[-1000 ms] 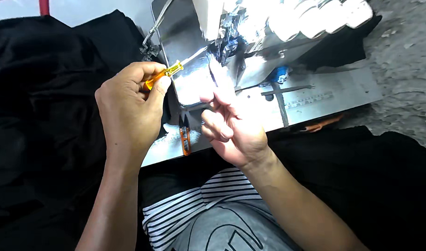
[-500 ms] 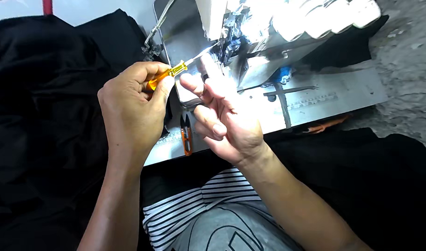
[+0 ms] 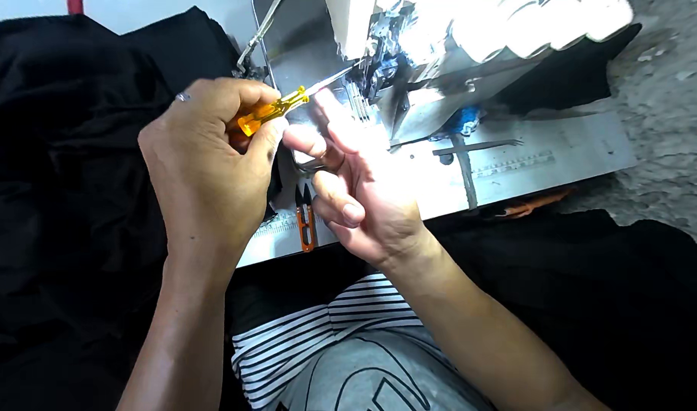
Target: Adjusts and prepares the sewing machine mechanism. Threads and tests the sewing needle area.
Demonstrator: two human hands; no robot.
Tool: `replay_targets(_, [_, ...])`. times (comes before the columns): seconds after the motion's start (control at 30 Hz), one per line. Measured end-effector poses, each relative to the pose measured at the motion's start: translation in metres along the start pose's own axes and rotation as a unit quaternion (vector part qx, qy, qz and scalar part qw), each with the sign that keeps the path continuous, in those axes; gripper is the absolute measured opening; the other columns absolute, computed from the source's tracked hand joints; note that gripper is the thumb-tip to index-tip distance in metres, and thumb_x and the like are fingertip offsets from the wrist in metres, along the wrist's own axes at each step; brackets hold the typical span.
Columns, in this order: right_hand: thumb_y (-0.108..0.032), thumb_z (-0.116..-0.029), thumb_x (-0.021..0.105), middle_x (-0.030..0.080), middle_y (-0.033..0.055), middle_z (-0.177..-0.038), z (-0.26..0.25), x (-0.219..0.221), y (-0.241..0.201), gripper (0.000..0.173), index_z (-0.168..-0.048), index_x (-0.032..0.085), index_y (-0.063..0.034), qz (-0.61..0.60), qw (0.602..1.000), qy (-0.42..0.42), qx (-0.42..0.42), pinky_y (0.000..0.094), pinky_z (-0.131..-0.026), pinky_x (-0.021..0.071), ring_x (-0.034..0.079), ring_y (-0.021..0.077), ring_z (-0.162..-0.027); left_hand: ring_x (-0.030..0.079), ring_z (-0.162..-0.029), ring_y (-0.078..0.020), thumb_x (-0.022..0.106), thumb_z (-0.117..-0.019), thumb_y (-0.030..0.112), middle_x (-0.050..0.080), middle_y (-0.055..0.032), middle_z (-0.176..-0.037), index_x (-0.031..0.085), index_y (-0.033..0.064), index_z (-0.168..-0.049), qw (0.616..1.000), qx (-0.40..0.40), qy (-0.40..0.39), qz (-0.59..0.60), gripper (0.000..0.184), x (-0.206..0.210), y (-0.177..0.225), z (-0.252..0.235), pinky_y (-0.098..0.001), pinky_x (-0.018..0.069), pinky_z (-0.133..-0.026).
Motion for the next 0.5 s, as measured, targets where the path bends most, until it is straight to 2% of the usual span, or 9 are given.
replay_targets(0.03, [-0.031,-0.1144,0.022,0.071,0.0116,-0.111,-0.002,0.002,0.002,0.048,-0.160,0.031,-0.0185,0.030,0.999,0.018,0.003,0.0136,-0.034,0.0303,0.034,0.0002,-0.038,0.066,-0.092,-0.0022,0.074,-0.0936,0.022,0.070,0.0023,-0.107,0.073,0.0161,-0.113,1.000,0.022,0.008,0.006,0.020,-0.001,0.000,-0.002,-0.0189,0.0547,-0.079])
replay_targets(0.1, [-0.027,-0.1145,0.028,0.070,0.0104,-0.085,-0.013,0.010,0.006,0.043,-0.152,0.040,-0.0093,0.066,0.997,0.049,0.007,0.0141,-0.033,0.0307,0.035,0.0006,-0.037,0.066,-0.099,-0.0060,0.075,-0.0914,0.016,0.070,0.0012,-0.109,0.075,0.0160,-0.109,0.998,0.055,0.023,0.020,0.018,-0.002,0.002,-0.007,-0.0231,0.0550,-0.084])
replay_targets(0.13, [-0.029,-0.1145,0.031,0.063,0.0073,-0.071,-0.018,0.017,0.005,0.033,-0.134,0.048,-0.0072,0.075,0.995,0.059,0.014,0.0146,-0.033,0.0308,0.036,0.0014,-0.036,0.067,-0.101,-0.0083,0.075,-0.0910,0.013,0.071,0.0000,-0.109,0.075,0.0147,-0.107,0.997,0.072,0.026,0.032,0.016,-0.003,0.002,-0.009,-0.0258,0.0559,-0.087])
replay_targets(0.17, [-0.033,-0.1143,0.032,0.053,0.0040,-0.060,-0.024,0.024,0.004,0.030,-0.111,0.049,-0.0081,0.075,0.995,0.059,0.028,0.0155,-0.032,0.0311,0.036,0.0029,-0.036,0.067,-0.102,-0.0095,0.072,-0.0905,0.011,0.071,-0.0006,-0.109,0.075,0.0137,-0.105,0.995,0.089,0.030,0.038,0.015,-0.003,0.001,-0.011,-0.0281,0.0557,-0.087])
replay_targets(0.23, [-0.040,-0.1137,0.031,0.042,0.0002,-0.050,-0.031,0.034,0.001,0.045,-0.084,0.046,-0.0103,0.048,0.997,0.050,0.045,0.0162,-0.032,0.0310,0.035,0.0040,-0.034,0.067,-0.103,-0.0095,0.070,-0.0927,0.012,0.073,-0.0005,-0.108,0.075,0.0131,-0.103,0.992,0.112,0.036,0.033,0.011,-0.004,0.000,-0.015,-0.0304,0.0535,-0.089])
replay_targets(0.27, [-0.043,-0.1132,0.030,0.039,-0.0009,-0.048,-0.033,0.037,0.001,0.051,-0.076,0.045,-0.0114,0.026,0.997,0.048,0.048,0.0168,-0.033,0.0302,0.035,0.0044,-0.034,0.067,-0.103,-0.0088,0.069,-0.0937,0.014,0.073,0.0002,-0.107,0.076,0.0137,-0.102,0.992,0.115,0.039,0.027,0.010,-0.004,-0.001,-0.015,-0.0306,0.0526,-0.090])
replay_targets(0.4, [-0.047,-0.1119,0.030,0.036,-0.0055,-0.050,-0.040,0.039,0.006,0.047,-0.082,0.047,-0.0147,-0.080,0.995,0.053,0.031,0.0147,-0.034,0.0313,0.034,0.0018,-0.035,0.067,-0.107,-0.0086,0.071,-0.0945,0.018,0.075,0.0023,-0.110,0.078,0.0175,-0.103,0.992,0.118,0.021,0.036,0.010,-0.007,-0.005,-0.018,-0.0303,0.0520,-0.093])
replay_targets(0.43, [-0.048,-0.1118,0.030,0.036,-0.0056,-0.049,-0.041,0.040,0.007,0.048,-0.082,0.048,-0.0142,-0.097,0.993,0.055,0.028,0.0149,-0.034,0.0310,0.034,0.0019,-0.034,0.067,-0.108,-0.0096,0.072,-0.0938,0.016,0.074,0.0014,-0.114,0.077,0.0165,-0.107,0.991,0.116,0.000,0.063,0.014,-0.010,-0.009,-0.019,-0.0298,0.0524,-0.093])
replay_targets(0.5, [-0.044,-0.1129,0.027,0.036,-0.0060,-0.049,-0.043,0.040,0.006,0.046,-0.097,0.053,-0.0099,-0.102,0.993,0.054,0.013,0.0148,-0.034,0.0323,0.034,0.0017,-0.034,0.067,-0.108,-0.0094,0.072,-0.0935,0.013,0.069,-0.0001,-0.120,0.071,0.0106,-0.122,0.982,0.086,-0.060,0.154,0.029,-0.020,-0.016,-0.020,-0.0252,0.0577,-0.092])
Point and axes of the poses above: each hand's wrist, its own z-axis away from the middle knuckle, its own x-axis out of the palm, y = z × x, the point moved 1 cm from there along -z, towards the middle knuckle
